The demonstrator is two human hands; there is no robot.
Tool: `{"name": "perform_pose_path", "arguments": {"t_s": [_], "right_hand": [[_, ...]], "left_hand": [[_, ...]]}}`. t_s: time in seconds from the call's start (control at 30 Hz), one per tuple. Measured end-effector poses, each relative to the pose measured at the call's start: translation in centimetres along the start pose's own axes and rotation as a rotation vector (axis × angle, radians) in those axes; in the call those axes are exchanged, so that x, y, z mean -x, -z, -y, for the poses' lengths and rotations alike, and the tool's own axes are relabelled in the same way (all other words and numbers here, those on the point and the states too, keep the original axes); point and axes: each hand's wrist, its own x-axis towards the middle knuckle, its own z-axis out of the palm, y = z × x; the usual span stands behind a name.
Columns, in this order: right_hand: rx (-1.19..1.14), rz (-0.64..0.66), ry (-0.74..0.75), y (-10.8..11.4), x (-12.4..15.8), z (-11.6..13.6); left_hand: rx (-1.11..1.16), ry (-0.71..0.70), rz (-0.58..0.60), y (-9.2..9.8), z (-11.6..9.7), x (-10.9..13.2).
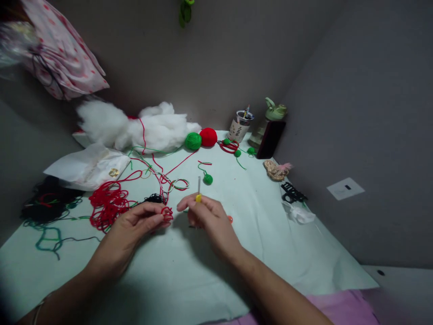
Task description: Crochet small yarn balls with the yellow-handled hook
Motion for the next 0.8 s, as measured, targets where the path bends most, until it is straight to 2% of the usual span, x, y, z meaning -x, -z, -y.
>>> {"name": "perform_pose_path", "arguments": {"t_s": [0.13, 0.23, 0.4, 0.5, 0.67, 0.8], "right_hand": [[0.13, -0.106, 0.235, 1.4, 0.0, 0.9], [0.187, -0.176, 0.29, 1.9, 0.5, 1.0], [0.129, -0.088, 0.346, 0.9, 1.4, 0.7], [0.334, -0.073, 0.471, 0.1, 1.9, 0.9], [0.811, -0.03, 0.843, -0.4, 2.3, 0.7], [0.999, 0.046, 1.035, -0.4, 2.1, 0.1]], "left_hand": [[0.076, 0.013, -0.027, 0.2, 0.0, -0.2], [0.067, -0.029, -0.063, 0.0, -0.3, -0.1], [0.07, -0.081, -0.047, -0.2, -0.5, -0.1], [0.112, -0.057, -0.043, -0.3, -0.6, 0.0], [0.18, -0.009, -0.025, -0.5, -0.4, 0.3], [0.241, 0.016, 0.029, -0.7, -0.2, 0.5]]}}
